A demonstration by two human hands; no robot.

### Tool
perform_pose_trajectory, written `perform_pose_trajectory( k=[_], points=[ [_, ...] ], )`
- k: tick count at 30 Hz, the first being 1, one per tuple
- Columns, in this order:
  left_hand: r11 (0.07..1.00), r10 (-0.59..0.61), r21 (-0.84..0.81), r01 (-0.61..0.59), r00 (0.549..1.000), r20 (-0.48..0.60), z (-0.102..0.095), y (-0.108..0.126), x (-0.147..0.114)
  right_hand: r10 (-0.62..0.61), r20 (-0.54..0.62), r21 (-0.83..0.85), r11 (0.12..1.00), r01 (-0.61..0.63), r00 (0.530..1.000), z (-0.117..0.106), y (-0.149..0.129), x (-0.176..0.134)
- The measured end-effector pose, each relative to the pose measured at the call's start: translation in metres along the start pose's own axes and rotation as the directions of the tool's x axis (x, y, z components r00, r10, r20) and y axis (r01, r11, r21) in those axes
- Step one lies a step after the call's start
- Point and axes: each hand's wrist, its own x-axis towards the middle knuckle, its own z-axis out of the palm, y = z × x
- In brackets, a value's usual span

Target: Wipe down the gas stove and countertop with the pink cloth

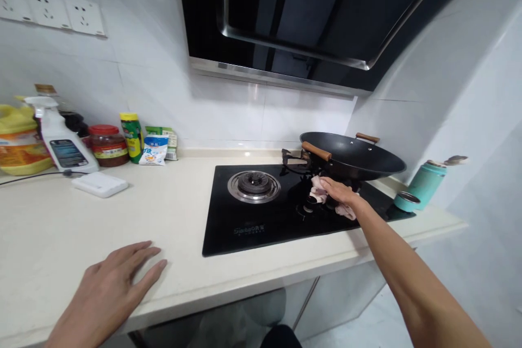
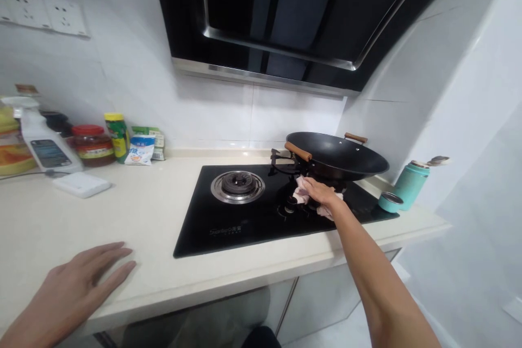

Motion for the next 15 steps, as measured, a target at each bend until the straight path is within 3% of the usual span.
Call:
perform_pose_trajectory(
  k=[8,12,15],
  points=[
    [1.000,0.023,0.002,-0.023,0.999,-0.049,0.003,-0.004,0.000,-0.232,0.182,0.049,0.973,0.227,0.956,0.001,-0.025,-0.008],
    [1.000,0.014,-0.009,-0.014,0.999,-0.045,0.002,-0.004,-0.001,-0.246,0.248,0.033,0.969,0.246,0.937,-0.018,-0.010,-0.017],
    [1.000,0.013,-0.012,-0.013,0.999,-0.049,0.001,-0.003,-0.002,-0.299,0.335,0.072,0.953,0.293,0.893,-0.028,0.004,-0.027]
  ],
)
